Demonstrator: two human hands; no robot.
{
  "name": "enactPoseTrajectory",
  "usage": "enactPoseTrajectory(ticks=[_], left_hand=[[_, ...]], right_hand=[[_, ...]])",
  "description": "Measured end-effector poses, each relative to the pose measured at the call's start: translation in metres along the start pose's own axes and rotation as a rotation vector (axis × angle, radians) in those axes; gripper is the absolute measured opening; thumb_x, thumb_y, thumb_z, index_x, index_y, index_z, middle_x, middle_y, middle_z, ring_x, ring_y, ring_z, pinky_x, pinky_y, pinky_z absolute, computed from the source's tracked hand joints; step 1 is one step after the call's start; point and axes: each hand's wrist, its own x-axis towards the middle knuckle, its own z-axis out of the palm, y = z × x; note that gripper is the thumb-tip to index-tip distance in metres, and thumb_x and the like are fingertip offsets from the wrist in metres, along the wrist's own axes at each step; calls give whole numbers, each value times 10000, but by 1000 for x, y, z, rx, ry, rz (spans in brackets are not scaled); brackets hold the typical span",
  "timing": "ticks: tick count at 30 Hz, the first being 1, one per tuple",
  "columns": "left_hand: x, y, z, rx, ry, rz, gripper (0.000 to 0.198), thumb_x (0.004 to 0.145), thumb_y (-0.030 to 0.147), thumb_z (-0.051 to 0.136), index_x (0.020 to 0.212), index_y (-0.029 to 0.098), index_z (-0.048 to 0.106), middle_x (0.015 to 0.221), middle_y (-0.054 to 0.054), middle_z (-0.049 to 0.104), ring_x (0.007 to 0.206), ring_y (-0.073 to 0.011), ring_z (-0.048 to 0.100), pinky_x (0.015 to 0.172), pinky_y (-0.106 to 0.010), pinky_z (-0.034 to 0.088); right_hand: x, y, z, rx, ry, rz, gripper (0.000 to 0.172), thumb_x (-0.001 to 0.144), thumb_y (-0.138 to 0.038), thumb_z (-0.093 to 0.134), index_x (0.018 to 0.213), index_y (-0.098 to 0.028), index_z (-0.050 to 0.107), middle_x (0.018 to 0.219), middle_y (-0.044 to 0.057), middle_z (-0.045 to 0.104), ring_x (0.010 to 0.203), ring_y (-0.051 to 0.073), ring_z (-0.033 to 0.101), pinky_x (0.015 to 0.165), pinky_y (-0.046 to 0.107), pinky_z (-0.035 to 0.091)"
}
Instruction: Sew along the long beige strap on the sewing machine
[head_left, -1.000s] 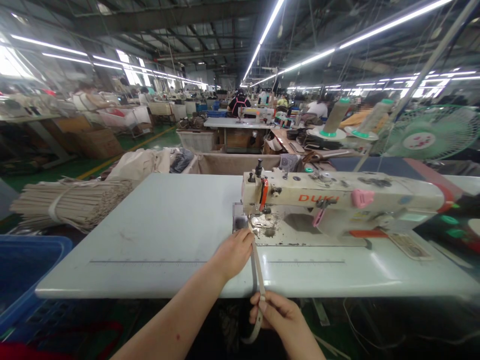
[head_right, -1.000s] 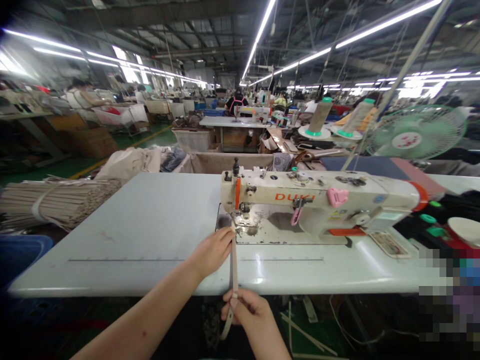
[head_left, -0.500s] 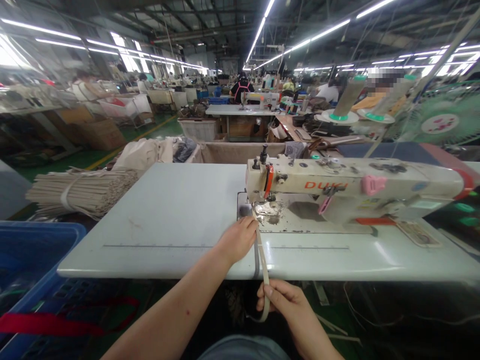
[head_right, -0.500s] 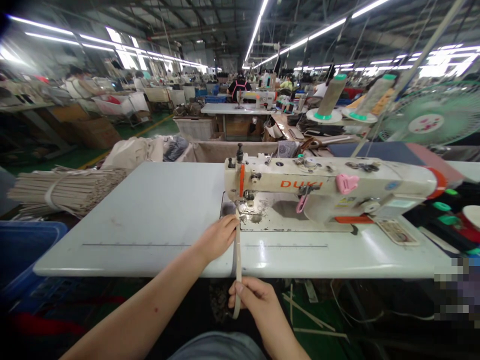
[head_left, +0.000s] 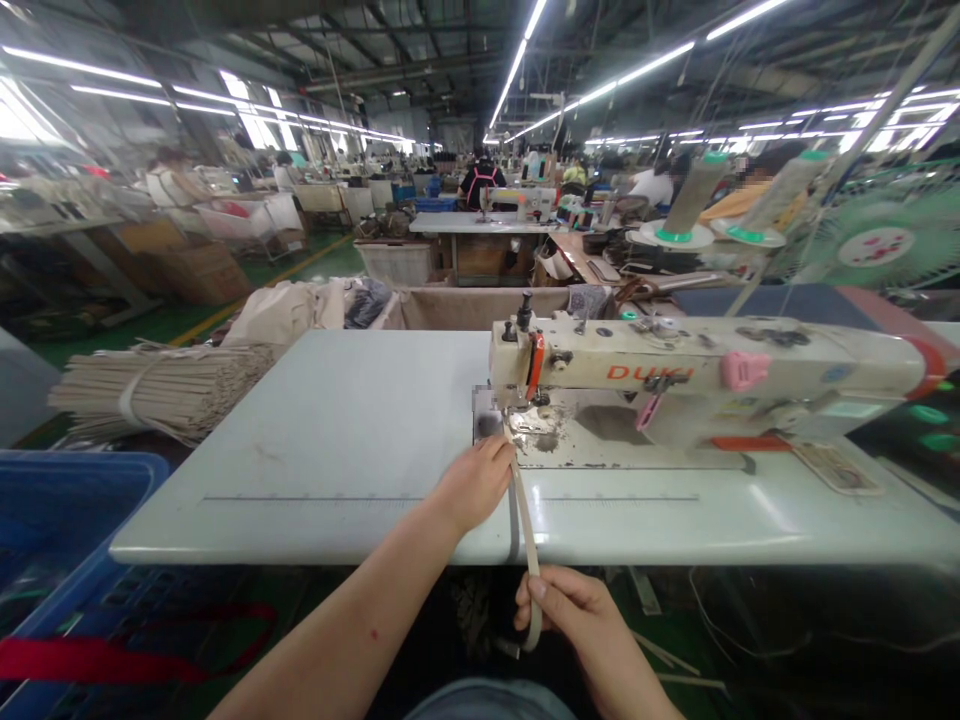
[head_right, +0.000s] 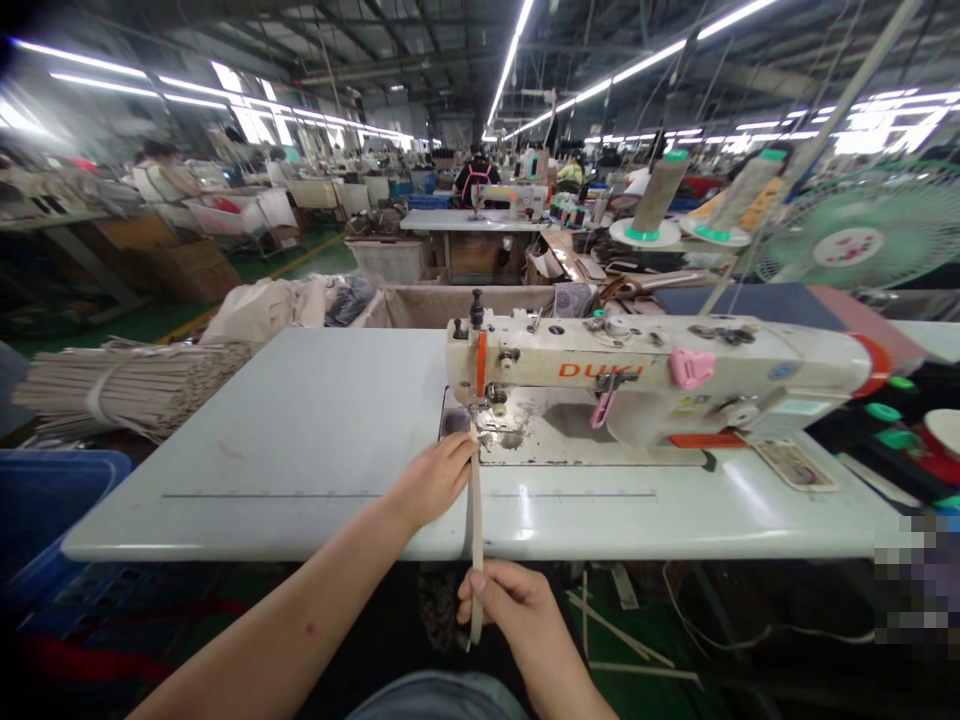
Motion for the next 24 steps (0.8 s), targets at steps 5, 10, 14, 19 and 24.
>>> enactPoseTrajectory(ticks=[5,10,14,19,24], left_hand=[[0,0,2,-2,6,-12,212,978,136,488,1167,218,539,1265,-94,603,1178,-242,628,1062,-440,535],[1,-2,5,3,28,9,286,960,128,508,1235,206,507,1310,-115,575,1242,-256,598,1099,-453,511],[1,-3,7,7,33,8,311,948,131,524,1250,201,500,1323,-122,569,1259,-263,586,1111,-465,501],[2,-3,7,42,24,33,267,968,142,510,1231,188,515,1295,-122,588,1252,-265,587,1119,-460,491],[2,2,1,59,4,15,178,977,148,517,1146,193,548,1262,-113,607,1182,-252,624,1077,-436,521]], right_hand=[[0,-1,0,-26,13,2,455,786,-610,803,773,-155,787,676,62,737,668,175,638,665,273,487],[0,-1,0,-33,13,8,461,786,-625,795,758,-165,784,676,62,734,678,182,638,672,271,478],[0,1,-1,-39,1,-7,450,813,-613,777,760,-166,779,673,56,722,670,175,628,656,264,462],[2,3,-3,-32,-9,-15,450,812,-614,778,771,-165,777,675,57,723,661,171,617,657,269,452],[3,1,-3,-50,-38,-36,445,807,-609,781,749,-168,774,671,54,712,655,169,589,668,280,450]])
